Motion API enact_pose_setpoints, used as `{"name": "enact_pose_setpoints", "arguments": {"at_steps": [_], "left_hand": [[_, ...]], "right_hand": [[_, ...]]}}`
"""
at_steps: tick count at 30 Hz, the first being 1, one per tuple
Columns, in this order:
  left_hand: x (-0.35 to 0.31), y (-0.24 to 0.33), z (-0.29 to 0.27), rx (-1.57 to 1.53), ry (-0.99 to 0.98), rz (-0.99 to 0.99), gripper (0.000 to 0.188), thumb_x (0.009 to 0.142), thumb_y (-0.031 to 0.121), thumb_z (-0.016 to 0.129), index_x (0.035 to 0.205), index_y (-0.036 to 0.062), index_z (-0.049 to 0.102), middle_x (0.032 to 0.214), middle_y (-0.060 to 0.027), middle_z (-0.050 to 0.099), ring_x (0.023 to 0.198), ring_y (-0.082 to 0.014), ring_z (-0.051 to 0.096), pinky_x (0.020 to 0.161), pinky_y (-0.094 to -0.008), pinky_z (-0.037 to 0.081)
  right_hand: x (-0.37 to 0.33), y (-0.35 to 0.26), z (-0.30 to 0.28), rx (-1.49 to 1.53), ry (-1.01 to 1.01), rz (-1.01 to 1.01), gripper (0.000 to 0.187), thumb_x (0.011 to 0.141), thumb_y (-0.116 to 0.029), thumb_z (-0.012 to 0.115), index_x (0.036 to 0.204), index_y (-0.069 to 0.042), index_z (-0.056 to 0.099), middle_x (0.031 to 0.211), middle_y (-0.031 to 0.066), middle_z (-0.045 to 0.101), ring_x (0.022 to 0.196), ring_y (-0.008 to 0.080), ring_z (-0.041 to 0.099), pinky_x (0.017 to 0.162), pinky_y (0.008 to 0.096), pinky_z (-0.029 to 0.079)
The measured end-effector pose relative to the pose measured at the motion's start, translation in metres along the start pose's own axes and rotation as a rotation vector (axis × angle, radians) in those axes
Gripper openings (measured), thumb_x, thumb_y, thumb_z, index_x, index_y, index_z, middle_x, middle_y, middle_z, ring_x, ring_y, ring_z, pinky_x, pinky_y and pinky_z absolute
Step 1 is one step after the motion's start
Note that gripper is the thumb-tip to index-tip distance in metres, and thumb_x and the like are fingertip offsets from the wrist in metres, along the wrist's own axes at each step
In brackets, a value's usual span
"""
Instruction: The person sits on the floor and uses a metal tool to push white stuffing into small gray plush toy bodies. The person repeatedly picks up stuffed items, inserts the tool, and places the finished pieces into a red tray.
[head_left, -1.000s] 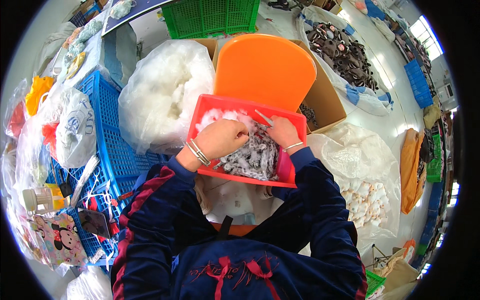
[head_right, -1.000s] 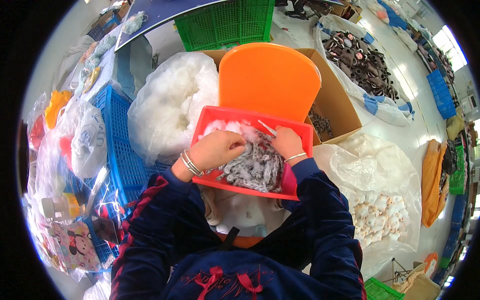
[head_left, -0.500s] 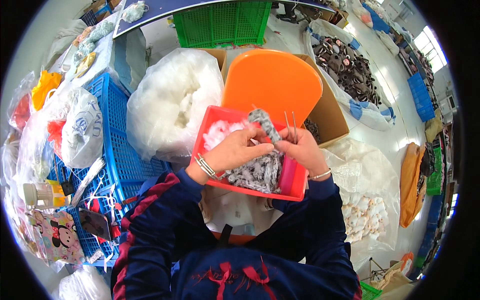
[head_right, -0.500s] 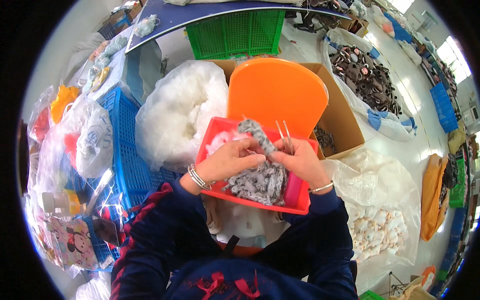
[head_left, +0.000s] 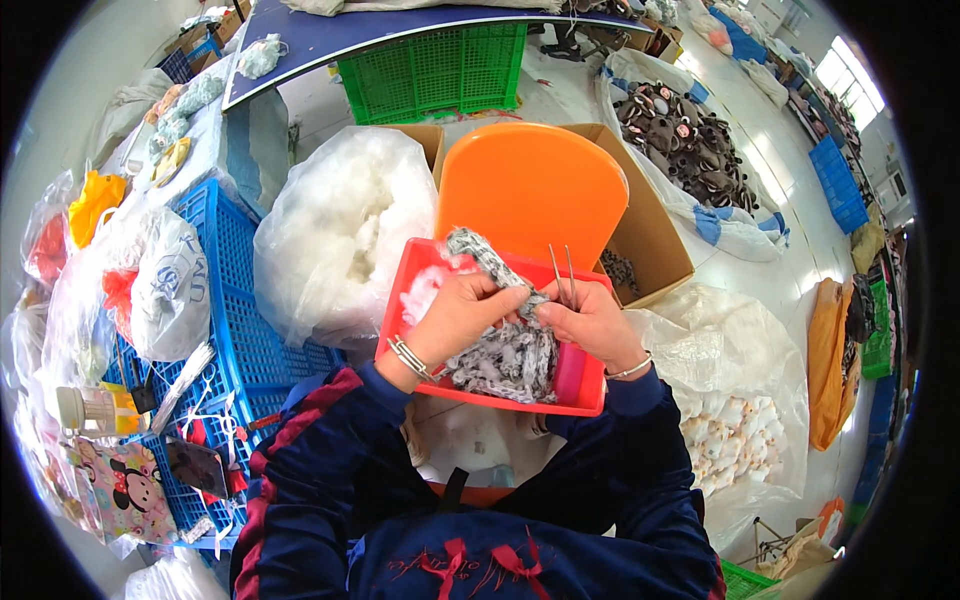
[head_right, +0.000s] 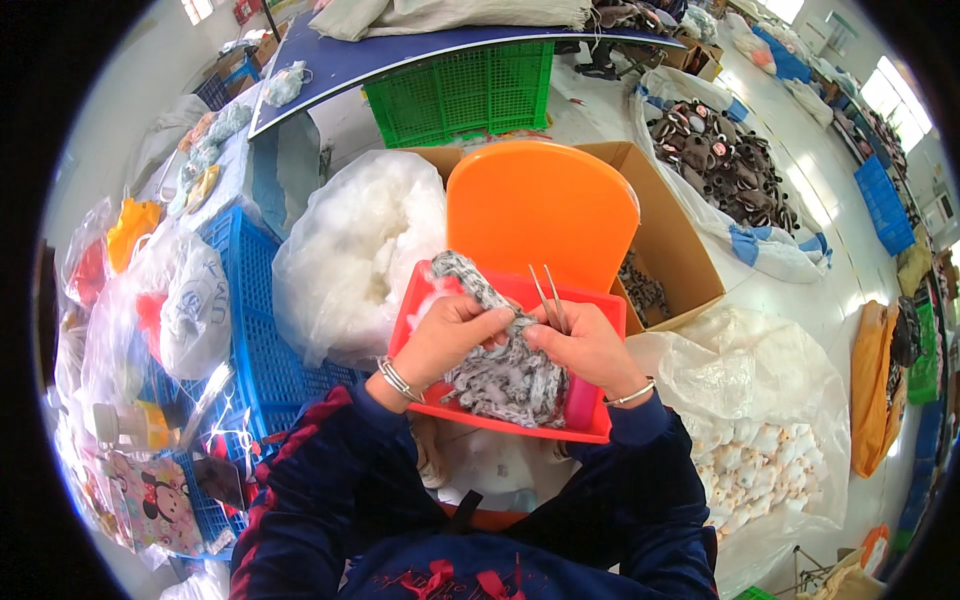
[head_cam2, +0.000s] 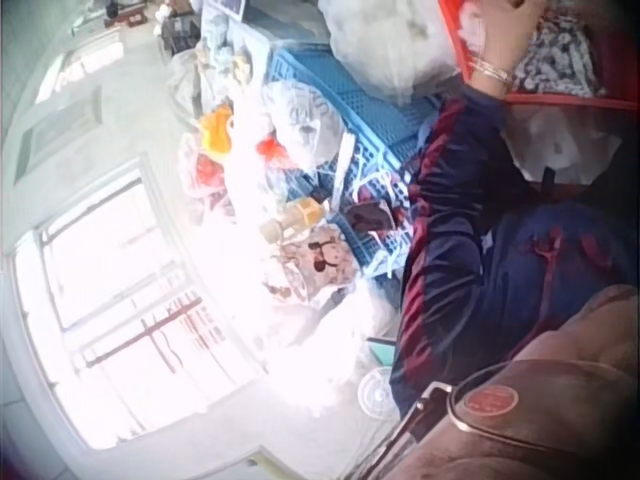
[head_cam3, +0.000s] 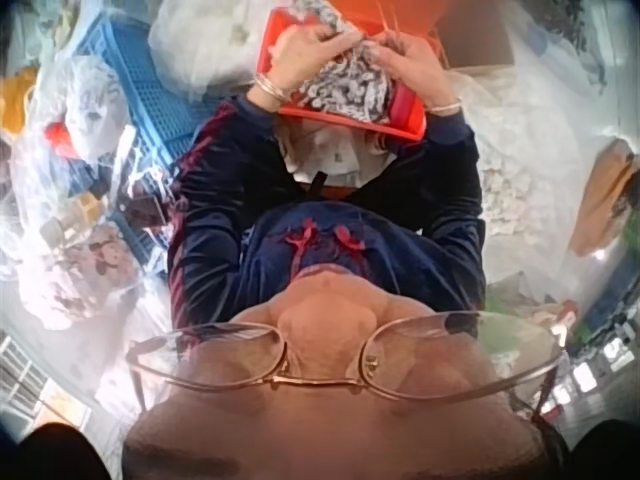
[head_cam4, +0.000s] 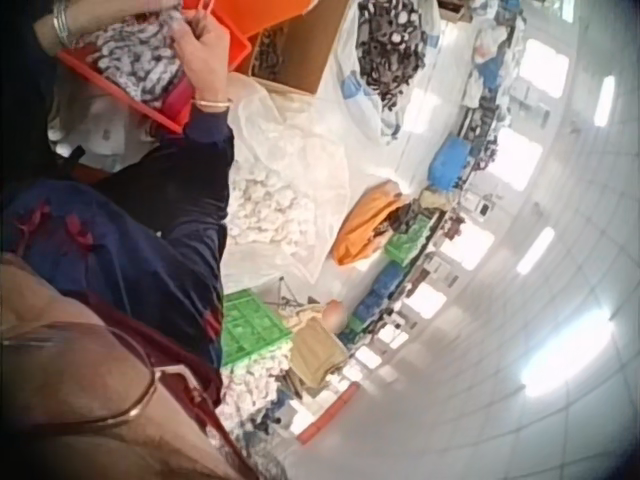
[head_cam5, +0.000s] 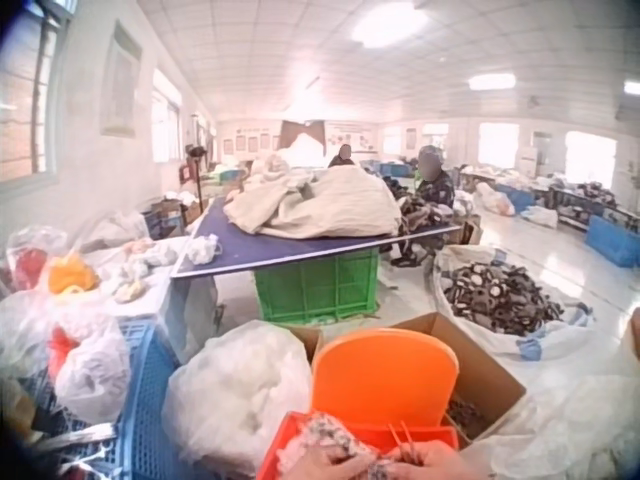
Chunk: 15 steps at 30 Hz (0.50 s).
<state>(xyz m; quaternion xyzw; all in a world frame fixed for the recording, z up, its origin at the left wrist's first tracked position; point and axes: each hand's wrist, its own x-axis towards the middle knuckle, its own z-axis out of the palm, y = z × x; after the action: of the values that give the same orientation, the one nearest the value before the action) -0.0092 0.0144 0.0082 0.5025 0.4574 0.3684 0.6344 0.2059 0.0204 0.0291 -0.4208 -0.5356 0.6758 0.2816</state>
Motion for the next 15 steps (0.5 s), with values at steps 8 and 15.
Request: {"name": "enact_pose_setpoints", "arguments": {"at_steps": [8, 15], "left_hand": [[-0.003, 0.004, 0.006, -0.012, 0.024, 0.026, 0.025, 0.09, 0.021, 0.069, 0.079, -0.0013, 0.072, 0.069, -0.0022, 0.068, 0.065, -0.0051, 0.06, 0.059, -0.0199, 0.047], [0.001, -0.003, 0.003, 0.019, 0.003, 0.017, 0.024, 0.09, 0.021, 0.069, 0.081, -0.0013, 0.072, 0.072, -0.0032, 0.07, 0.065, -0.0049, 0.06, 0.06, -0.0196, 0.047]], "right_hand": [[0.0, 0.001, 0.001, -0.041, 0.057, -0.003, 0.013, 0.088, -0.014, 0.07, 0.089, -0.003, 0.063, 0.071, -0.0048, 0.056, 0.062, 0.0015, 0.048, 0.055, 0.0196, 0.037], [-0.002, 0.0, 0.0, -0.037, 0.047, -0.021, 0.01, 0.088, -0.012, 0.069, 0.086, -0.003, 0.063, 0.069, -0.0065, 0.054, 0.061, 0.0013, 0.046, 0.055, 0.0196, 0.036]]}}
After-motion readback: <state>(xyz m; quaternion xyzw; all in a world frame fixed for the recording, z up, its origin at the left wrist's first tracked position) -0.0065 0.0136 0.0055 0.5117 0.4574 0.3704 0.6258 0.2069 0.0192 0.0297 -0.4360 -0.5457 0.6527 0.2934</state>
